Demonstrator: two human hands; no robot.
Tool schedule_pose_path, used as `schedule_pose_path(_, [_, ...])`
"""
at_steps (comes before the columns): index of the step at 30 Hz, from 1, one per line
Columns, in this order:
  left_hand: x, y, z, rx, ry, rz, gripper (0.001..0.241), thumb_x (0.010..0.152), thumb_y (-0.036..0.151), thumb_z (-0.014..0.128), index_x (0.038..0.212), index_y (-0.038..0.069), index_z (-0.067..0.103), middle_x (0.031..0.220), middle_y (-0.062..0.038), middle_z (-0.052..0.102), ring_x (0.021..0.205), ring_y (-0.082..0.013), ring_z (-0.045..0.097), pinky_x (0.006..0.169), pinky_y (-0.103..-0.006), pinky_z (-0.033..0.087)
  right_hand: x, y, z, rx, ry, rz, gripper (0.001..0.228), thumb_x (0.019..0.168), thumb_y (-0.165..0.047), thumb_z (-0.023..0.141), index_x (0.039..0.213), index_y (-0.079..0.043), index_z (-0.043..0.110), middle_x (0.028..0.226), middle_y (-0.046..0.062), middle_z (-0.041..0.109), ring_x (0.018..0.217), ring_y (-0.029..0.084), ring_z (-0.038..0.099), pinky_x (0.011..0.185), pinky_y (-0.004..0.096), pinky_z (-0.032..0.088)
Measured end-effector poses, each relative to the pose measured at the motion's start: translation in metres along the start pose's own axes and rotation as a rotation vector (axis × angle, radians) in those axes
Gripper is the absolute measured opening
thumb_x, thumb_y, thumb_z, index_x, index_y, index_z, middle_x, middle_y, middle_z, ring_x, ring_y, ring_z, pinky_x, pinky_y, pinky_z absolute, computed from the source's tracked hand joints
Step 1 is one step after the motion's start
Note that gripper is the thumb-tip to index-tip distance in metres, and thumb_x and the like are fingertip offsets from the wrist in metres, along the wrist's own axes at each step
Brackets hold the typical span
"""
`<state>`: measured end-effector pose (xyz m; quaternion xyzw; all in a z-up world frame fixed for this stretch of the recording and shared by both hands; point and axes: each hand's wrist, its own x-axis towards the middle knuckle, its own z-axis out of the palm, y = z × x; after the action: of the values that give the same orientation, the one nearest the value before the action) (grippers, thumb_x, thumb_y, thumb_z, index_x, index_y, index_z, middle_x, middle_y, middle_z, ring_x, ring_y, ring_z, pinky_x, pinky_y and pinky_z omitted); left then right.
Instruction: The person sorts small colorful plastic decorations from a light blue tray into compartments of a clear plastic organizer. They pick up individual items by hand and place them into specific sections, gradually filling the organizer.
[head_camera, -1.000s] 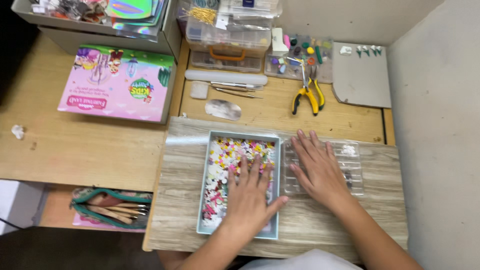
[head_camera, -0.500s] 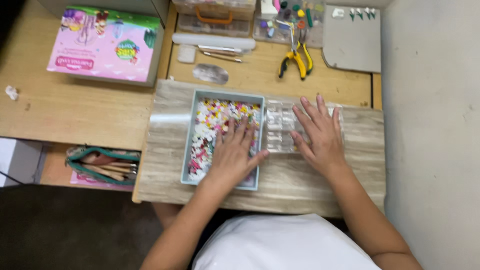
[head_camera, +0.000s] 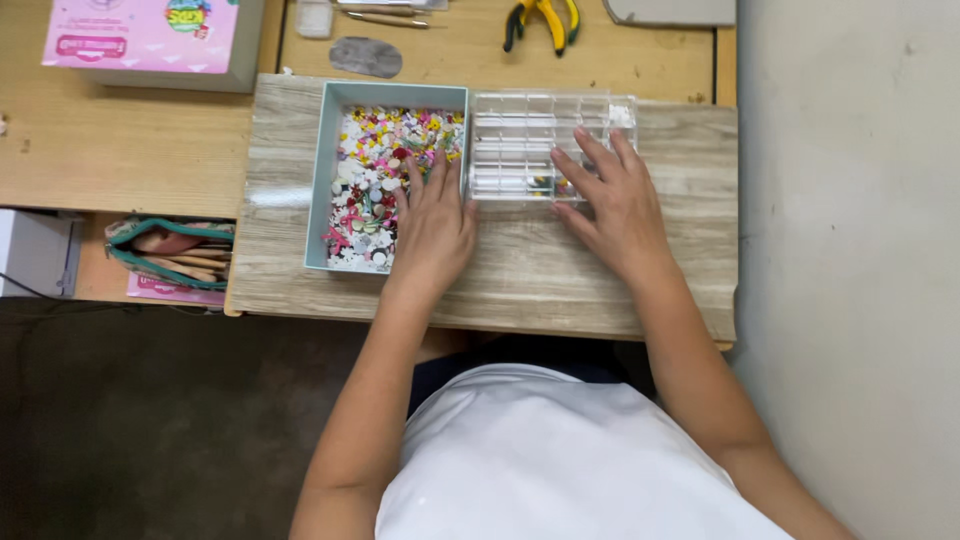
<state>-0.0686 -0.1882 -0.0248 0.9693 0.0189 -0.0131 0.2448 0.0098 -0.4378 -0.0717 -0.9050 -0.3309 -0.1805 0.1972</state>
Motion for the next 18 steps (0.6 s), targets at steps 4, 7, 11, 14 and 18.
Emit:
schedule_pose_path(4, [-0.004, 0.005, 0.000, -0.043, -0.018, 0.003, 0.058, 0.105, 0.019, 0.045, 0.158, -0.003, 0.035, 0.168, -0.025, 0.025, 0.154, -0.0531, 0.005, 0.117, -0.0752, 0.016, -0.002, -0.007, -0.007, -0.020, -0.007, 0.012, 0.057, 0.095, -0.049, 0.072, 0.147, -0.030, 0.063, 0.154, 0.008, 0.054, 0.139, 0.048, 0.045, 0.107, 0.057, 0.043])
schedule_pose_path(7, [-0.008, 0.010, -0.007, -0.091, -0.013, 0.009, 0.057, 0.104, 0.014, 0.044, 0.157, -0.007, 0.036, 0.166, -0.029, 0.025, 0.154, -0.0534, 0.003, 0.118, -0.0741, 0.012, -0.001, -0.008, -0.009, -0.032, -0.025, 0.018, 0.056, 0.098, -0.053, 0.069, 0.148, -0.031, 0.063, 0.155, 0.008, 0.053, 0.140, 0.049, 0.044, 0.106, 0.057, 0.043])
schedule_pose_path(11, [-0.005, 0.003, 0.000, -0.091, -0.013, 0.019, 0.056, 0.106, 0.018, 0.039, 0.157, -0.004, 0.033, 0.166, -0.026, 0.022, 0.154, -0.0493, 0.001, 0.121, -0.0676, 0.009, 0.002, -0.021, -0.017, 0.016, -0.103, 0.093, 0.058, 0.098, -0.044, 0.073, 0.151, -0.027, 0.057, 0.161, 0.007, 0.045, 0.147, 0.043, 0.034, 0.115, 0.062, 0.036])
schedule_pose_path(14, [-0.008, 0.002, 0.001, -0.086, 0.020, 0.062, 0.056, 0.106, 0.019, 0.042, 0.155, -0.006, 0.033, 0.165, -0.028, 0.024, 0.153, -0.0524, 0.004, 0.120, -0.0689, 0.012, -0.002, -0.023, -0.014, -0.014, -0.111, 0.126, 0.064, 0.097, -0.052, 0.070, 0.154, -0.027, 0.054, 0.164, 0.006, 0.041, 0.151, 0.041, 0.030, 0.115, 0.067, 0.032])
schedule_pose_path(18, [-0.014, -0.013, -0.025, -0.163, 0.076, 0.204, 0.066, 0.099, 0.028, 0.061, 0.150, -0.011, 0.043, 0.159, -0.033, 0.036, 0.149, -0.0614, 0.019, 0.115, -0.0743, 0.023, -0.005, -0.017, -0.005, -0.042, -0.031, 0.117, 0.060, 0.099, -0.063, 0.058, 0.150, -0.031, 0.059, 0.161, 0.003, 0.048, 0.151, 0.040, 0.034, 0.115, 0.067, 0.024])
